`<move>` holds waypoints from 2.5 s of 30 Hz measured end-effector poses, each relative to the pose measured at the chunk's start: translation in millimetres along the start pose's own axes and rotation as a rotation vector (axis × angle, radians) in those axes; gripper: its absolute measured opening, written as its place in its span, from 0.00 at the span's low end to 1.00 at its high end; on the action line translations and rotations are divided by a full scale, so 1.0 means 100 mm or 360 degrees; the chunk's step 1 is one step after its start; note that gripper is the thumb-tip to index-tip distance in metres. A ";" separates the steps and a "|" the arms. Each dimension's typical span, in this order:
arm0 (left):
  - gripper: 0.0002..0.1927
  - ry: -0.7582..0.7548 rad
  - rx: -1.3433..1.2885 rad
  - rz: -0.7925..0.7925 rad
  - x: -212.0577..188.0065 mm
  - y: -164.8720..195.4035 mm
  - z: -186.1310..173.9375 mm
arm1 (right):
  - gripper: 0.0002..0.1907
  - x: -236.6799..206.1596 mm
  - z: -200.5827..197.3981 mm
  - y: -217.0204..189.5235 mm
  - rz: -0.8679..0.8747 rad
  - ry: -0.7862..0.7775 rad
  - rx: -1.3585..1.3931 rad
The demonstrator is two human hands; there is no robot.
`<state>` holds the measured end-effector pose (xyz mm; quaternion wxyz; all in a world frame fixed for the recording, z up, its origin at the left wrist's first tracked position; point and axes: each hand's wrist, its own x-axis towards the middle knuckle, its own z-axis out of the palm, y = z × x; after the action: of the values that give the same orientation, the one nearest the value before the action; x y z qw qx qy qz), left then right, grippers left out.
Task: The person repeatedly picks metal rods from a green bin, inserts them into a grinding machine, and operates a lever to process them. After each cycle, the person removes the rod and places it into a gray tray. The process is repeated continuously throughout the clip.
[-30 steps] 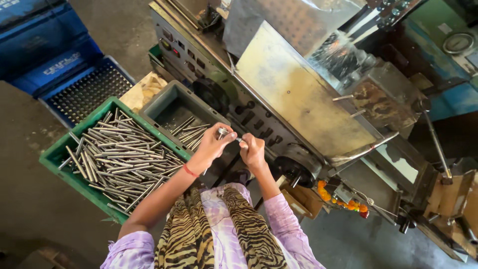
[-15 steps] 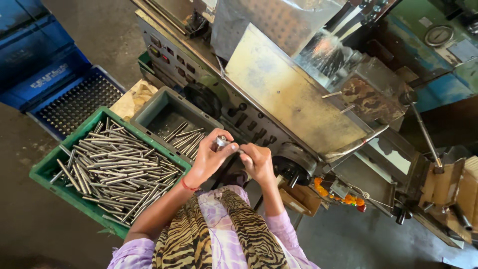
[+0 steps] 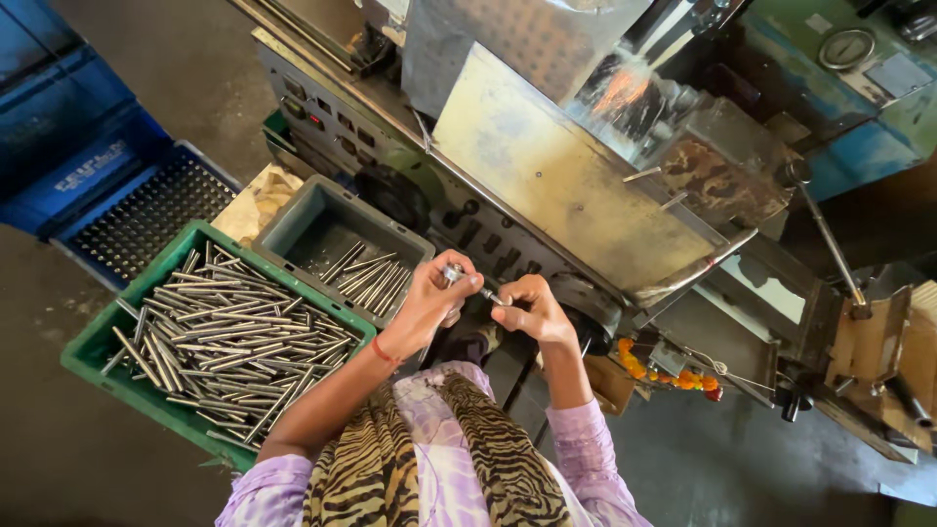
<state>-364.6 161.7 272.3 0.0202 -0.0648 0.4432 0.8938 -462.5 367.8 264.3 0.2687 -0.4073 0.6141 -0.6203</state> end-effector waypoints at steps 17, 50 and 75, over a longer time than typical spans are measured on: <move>0.05 -0.0110 0.0217 0.0054 0.35 -0.56 -0.23 | 0.18 -0.23 0.09 0.19 0.0149 0.0281 0.0003; 0.13 0.0170 -0.0326 -0.0244 6.63 -1.58 1.54 | 0.25 -3.04 -6.01 0.44 0.1408 0.2397 -0.2143; 0.19 0.0744 0.0091 -0.0314 7.77 -2.09 1.70 | 0.32 -3.23 -6.29 0.86 0.1656 0.2485 -0.2158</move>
<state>-1131.1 407.3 104.8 0.0062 -0.3121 0.4524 0.8354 -833.3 970.2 177.1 -0.2345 0.3282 0.9130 -0.0608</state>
